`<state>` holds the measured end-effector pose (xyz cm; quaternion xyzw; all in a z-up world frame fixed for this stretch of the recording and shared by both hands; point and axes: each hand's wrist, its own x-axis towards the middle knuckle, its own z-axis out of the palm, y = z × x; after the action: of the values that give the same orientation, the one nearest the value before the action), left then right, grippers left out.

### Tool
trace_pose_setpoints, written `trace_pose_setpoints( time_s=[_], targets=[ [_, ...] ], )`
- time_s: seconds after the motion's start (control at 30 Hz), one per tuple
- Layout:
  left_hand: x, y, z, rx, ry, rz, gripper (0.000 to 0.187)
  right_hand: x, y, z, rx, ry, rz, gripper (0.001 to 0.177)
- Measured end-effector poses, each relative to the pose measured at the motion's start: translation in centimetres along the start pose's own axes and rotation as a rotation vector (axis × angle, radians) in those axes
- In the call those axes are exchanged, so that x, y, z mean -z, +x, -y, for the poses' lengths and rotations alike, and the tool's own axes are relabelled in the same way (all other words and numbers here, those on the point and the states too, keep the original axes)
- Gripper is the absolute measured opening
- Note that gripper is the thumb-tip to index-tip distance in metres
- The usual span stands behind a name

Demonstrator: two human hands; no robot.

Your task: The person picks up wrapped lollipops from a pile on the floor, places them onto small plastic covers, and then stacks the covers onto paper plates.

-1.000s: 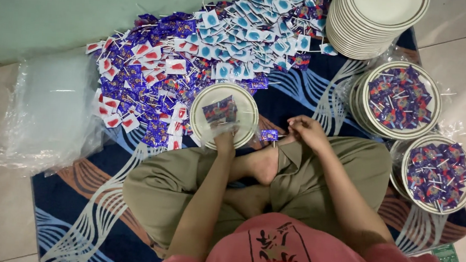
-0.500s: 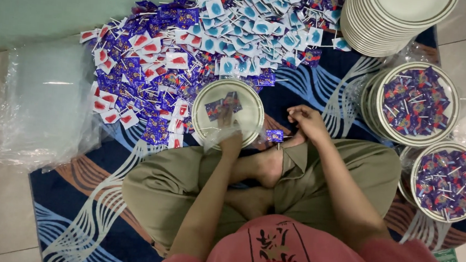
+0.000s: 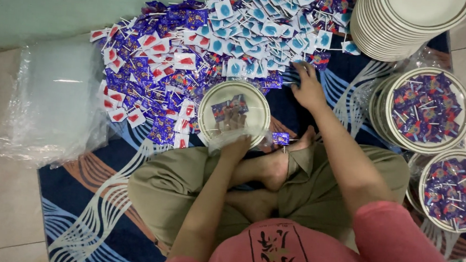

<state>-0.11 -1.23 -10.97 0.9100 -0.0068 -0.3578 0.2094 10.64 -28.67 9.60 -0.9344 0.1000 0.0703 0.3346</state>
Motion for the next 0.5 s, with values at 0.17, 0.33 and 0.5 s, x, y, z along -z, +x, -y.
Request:
trace_pose_setpoints(
  time_s=[0.17, 0.33, 0.5],
  targets=[
    [16.9, -14.6, -9.1, -0.403, 0.299, -0.476, 0.045, -1.4, 2.5, -2.0, -0.067, -0.206, 0.149, 0.080],
    [12.6, -11.6, -6.8, -0.485, 0.443, -0.821, 0.044, -3.9, 1.7, -4.9, -0.101, -0.353, 0.067, 0.053],
    [21.6, -19.5, -12.4, -0.642, 0.499, -0.865, 0.028, -3.9, 0.3, -5.5, 0.005, -0.430, -0.055, 0.027]
  ],
)
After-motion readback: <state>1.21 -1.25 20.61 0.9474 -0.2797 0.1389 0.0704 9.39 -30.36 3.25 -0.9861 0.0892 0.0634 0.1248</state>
